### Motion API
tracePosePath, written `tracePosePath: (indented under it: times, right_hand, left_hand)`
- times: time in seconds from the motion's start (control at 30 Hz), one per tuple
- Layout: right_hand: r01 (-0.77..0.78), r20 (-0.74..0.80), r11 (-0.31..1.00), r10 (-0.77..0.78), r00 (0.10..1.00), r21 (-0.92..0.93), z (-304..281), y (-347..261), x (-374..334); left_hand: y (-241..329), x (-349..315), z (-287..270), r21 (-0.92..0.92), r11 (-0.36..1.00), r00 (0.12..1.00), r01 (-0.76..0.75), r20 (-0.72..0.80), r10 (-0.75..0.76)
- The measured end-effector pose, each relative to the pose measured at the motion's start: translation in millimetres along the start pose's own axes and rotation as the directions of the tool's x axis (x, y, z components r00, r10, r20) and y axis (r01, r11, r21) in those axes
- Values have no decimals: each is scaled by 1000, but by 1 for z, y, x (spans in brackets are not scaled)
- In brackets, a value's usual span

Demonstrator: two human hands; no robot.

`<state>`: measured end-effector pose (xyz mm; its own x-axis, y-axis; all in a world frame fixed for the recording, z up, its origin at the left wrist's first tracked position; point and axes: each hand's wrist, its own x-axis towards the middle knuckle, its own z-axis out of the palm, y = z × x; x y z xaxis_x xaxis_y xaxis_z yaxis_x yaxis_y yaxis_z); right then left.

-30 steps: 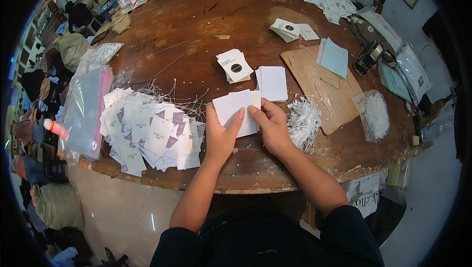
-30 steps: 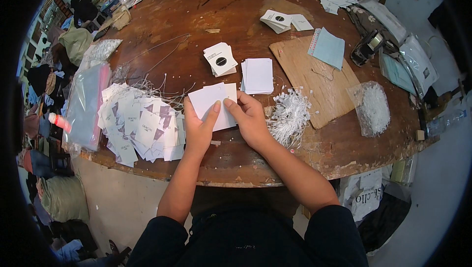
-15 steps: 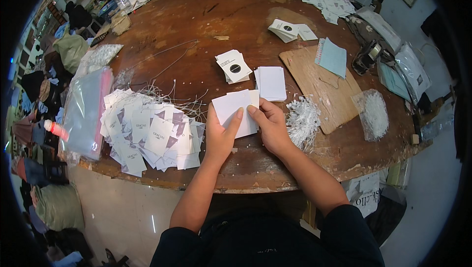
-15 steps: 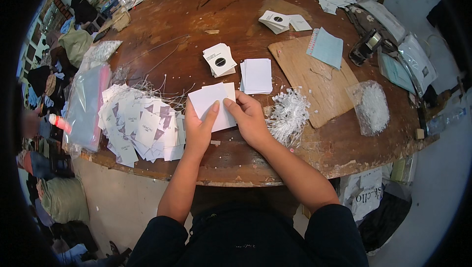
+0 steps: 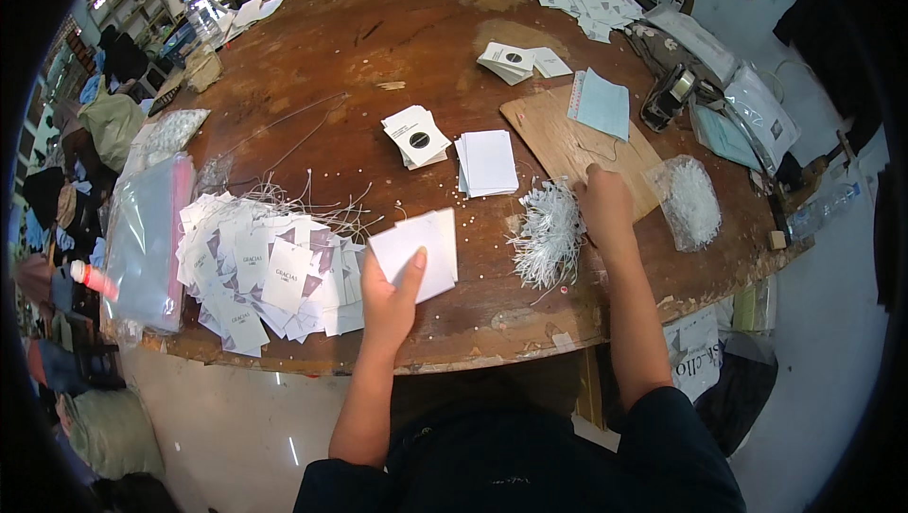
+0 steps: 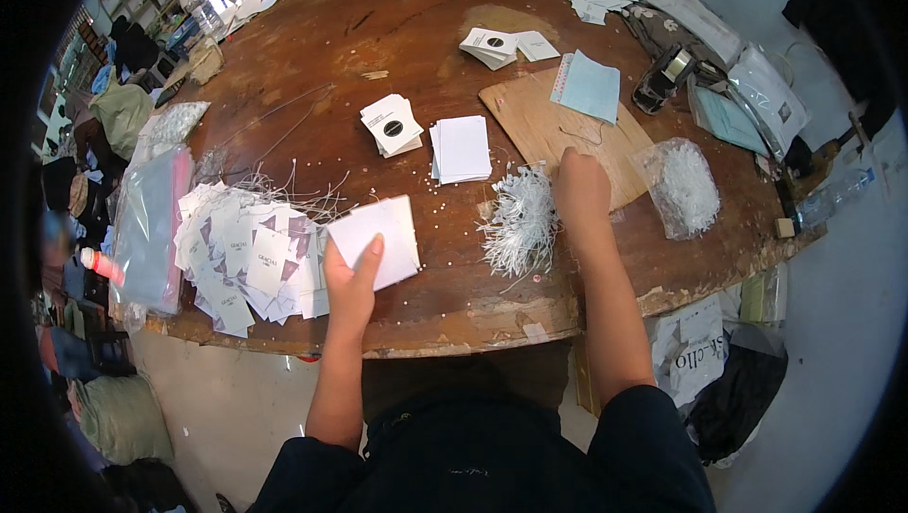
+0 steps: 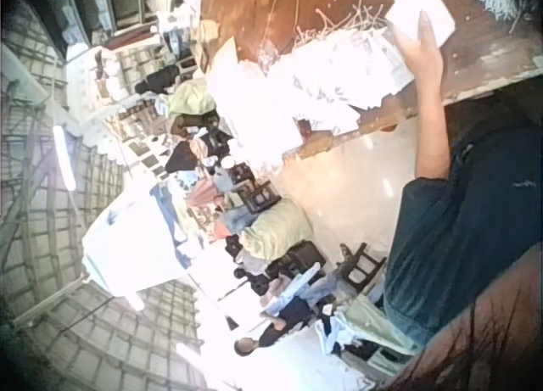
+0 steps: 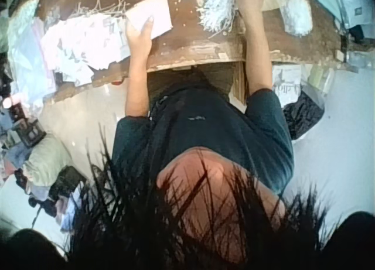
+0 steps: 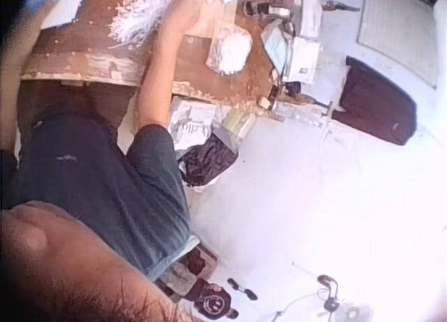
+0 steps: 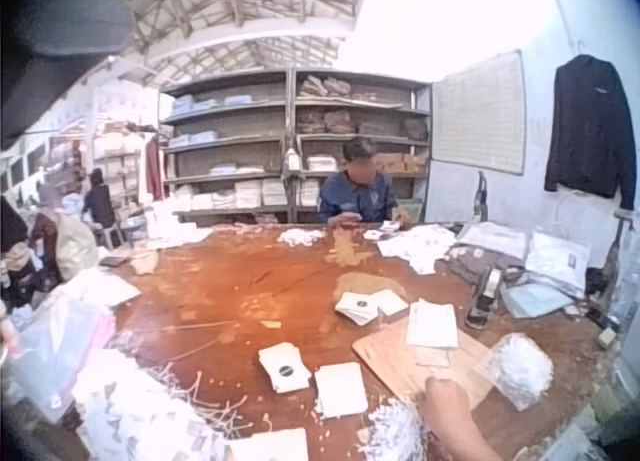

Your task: The person repeatedly picks small white paper tags and inserts white plastic fasteners into pre-punched holes, then places the assembled units into a growing stack on the table. The person handles tags and fasteners by hand throughout the clip.

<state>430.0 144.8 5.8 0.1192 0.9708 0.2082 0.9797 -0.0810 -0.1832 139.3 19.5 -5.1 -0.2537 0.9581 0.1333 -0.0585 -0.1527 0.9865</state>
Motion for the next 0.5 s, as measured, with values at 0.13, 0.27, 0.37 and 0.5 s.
tracePosePath:
  times: [0.13, 0.27, 0.37, 0.5]
  right_hand:
    - [209, -165, 976, -216, 962, -61, 28, 3, -2]
    - [148, -204, 839, -45, 978, 524, 9, 17, 12]
    - [83, -76, -35, 182, 980, 996, -19, 8, 12]
    - [305, -259, 288, -186, 948, 908, -28, -50, -42]
  left_hand:
    - [-8, -14, 1, 81, 997, 998, 8, 62, -13]
    - [-8, -17, -1, -26, 996, 995, 81, 66, -79]
    - [-4, -17, -4, -85, 989, 990, 117, 87, -110]
    - [0, -15, -3, -263, 942, 973, 209, 155, -173]
